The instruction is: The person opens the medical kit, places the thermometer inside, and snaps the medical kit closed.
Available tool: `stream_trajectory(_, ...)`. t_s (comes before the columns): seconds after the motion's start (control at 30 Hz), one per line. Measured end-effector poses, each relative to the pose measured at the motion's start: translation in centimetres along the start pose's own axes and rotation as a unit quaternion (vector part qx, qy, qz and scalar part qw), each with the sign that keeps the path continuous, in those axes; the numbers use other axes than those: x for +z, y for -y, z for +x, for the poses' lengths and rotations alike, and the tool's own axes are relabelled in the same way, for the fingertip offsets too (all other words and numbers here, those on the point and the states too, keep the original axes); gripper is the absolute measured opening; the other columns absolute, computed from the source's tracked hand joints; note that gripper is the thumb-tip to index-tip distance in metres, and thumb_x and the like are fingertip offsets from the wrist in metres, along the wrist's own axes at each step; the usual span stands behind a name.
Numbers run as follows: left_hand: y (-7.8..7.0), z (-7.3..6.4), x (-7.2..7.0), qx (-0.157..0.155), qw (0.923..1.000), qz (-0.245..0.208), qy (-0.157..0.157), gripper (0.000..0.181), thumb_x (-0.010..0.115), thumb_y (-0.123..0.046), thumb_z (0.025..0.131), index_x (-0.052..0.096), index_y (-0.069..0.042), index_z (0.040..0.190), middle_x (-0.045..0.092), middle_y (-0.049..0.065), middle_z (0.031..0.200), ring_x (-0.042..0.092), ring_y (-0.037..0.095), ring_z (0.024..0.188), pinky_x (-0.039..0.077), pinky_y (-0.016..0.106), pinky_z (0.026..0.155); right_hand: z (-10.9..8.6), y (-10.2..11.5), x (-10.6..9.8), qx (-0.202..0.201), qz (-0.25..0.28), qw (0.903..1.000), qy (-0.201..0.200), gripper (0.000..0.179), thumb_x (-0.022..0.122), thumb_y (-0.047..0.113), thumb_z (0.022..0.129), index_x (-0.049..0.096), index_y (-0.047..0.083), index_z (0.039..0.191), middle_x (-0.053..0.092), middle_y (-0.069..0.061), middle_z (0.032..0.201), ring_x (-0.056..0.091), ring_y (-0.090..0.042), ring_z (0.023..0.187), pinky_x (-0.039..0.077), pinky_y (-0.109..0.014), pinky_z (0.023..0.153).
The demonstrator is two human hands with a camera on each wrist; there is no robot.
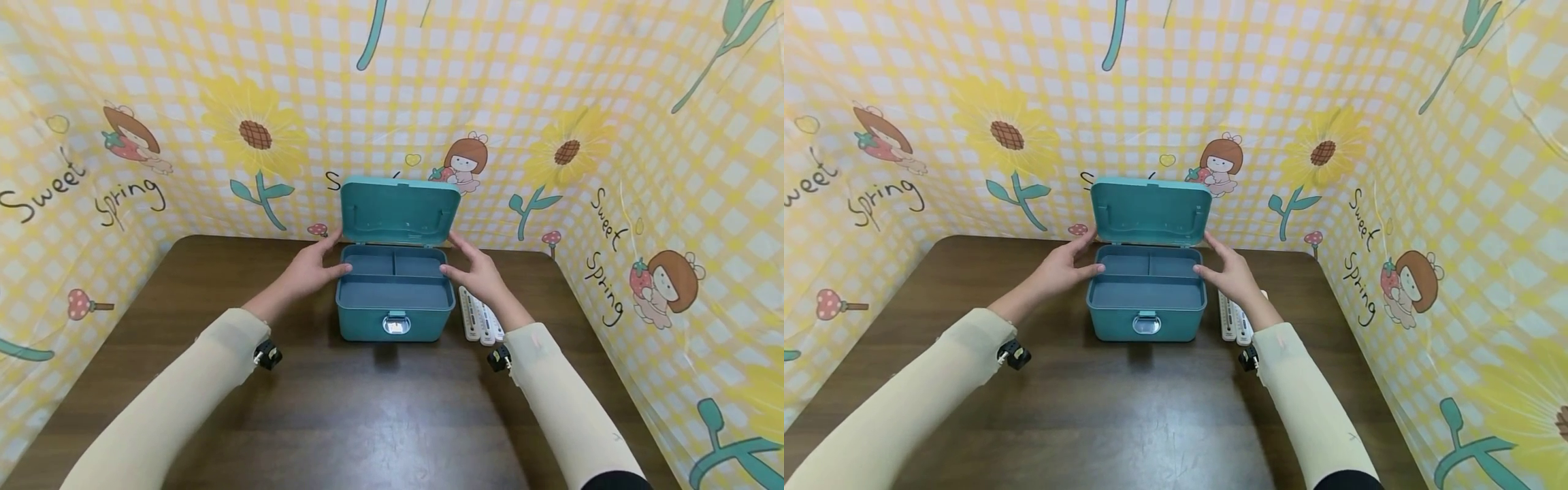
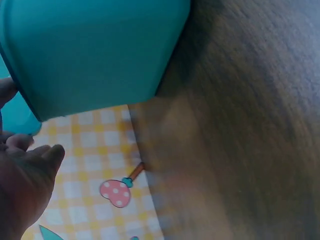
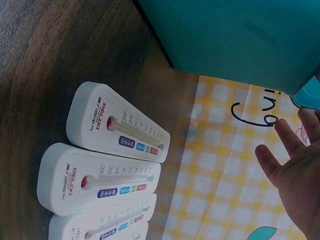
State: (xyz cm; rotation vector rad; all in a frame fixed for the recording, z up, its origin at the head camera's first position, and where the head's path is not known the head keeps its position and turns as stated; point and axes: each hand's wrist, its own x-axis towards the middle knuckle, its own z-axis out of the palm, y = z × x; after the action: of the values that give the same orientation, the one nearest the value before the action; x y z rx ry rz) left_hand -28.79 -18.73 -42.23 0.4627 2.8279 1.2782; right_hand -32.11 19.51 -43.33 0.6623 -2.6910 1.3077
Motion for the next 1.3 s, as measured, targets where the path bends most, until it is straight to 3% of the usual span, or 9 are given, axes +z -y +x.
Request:
stream_trajectory(0.23,0.8,0.5,0.1,-0.017,0.9986,-0.041,0.027,0.087,0.068,-0.029,0.100,0.011,-0.029,0.166,0.018,0.002,0.171,0.030,0.039,0.152,0.032,0.054,0.122,0.2,-0.4,0.1,0.029,0.035,0.9988,0.017,0.074,0.074,0.034,0.096,0.036,0.033,0.160,0.044,0.001,0.161,0.041,-0.027,0.146,0.030,-0.061,0.120)
stream_trajectory(0.4,0.9,0.6,0.1,-0.025,0.9982,-0.043,0.031,0.088,0.069,-0.029,0.099,0.011,-0.035,0.165,0.018,0.001,0.171,0.029,0.037,0.153,0.032,0.053,0.122,0.3,-0.6,0.0,0.036,0.058,0.9972,0.030,0.075,0.073,0.031,0.096,0.035,0.034,0.160,0.044,-0.004,0.161,0.038,-0.032,0.148,0.027,-0.064,0.120)
stream_trajectory(0.57,0.6,0.2,0.1,-0.027,0.9975,-0.051,0.041,0.090,0.070,-0.028,0.097,0.011,-0.031,0.165,0.022,0.006,0.170,0.029,0.034,0.153,0.034,0.054,0.121,0.1,-0.7,-0.3,0.040,0.058,0.9962,0.051,0.078,0.074,0.029,0.096,0.033,0.026,0.162,0.045,-0.013,0.159,0.037,-0.035,0.148,0.029,-0.061,0.121)
stream_trajectory(0.77,0.7,-0.3,0.3,-0.034,0.9951,-0.069,0.062,0.088,0.069,-0.029,0.098,0.013,-0.026,0.166,0.021,0.003,0.170,0.030,0.036,0.152,0.032,0.054,0.121,-0.5,-0.8,-0.2,0.046,0.069,0.9938,0.075,0.076,0.072,0.029,0.097,0.034,0.020,0.162,0.040,-0.006,0.163,0.031,-0.029,0.152,0.029,-0.059,0.121)
stream_trajectory(1.13,1.2,-0.6,0.8,-0.043,0.9933,-0.084,0.066,0.084,0.066,-0.037,0.099,0.015,-0.028,0.166,0.019,0.001,0.171,0.030,0.039,0.152,0.030,0.055,0.122,-1.0,-1.5,0.4,0.034,0.135,0.9872,0.078,0.072,0.070,0.022,0.099,0.036,0.019,0.161,0.043,-0.006,0.161,0.039,-0.032,0.147,0.046,-0.055,0.111)
stream_trajectory(1.3,1.8,-0.7,1.3,-0.037,0.9909,-0.116,0.057,0.083,0.066,-0.036,0.100,0.016,-0.028,0.166,0.018,0.001,0.171,0.028,0.035,0.154,0.028,0.053,0.124,-1.3,-1.4,0.5,0.038,0.160,0.9827,0.085,0.070,0.068,0.020,0.100,0.035,0.018,0.162,0.041,-0.006,0.162,0.044,-0.034,0.143,0.050,-0.053,0.107)
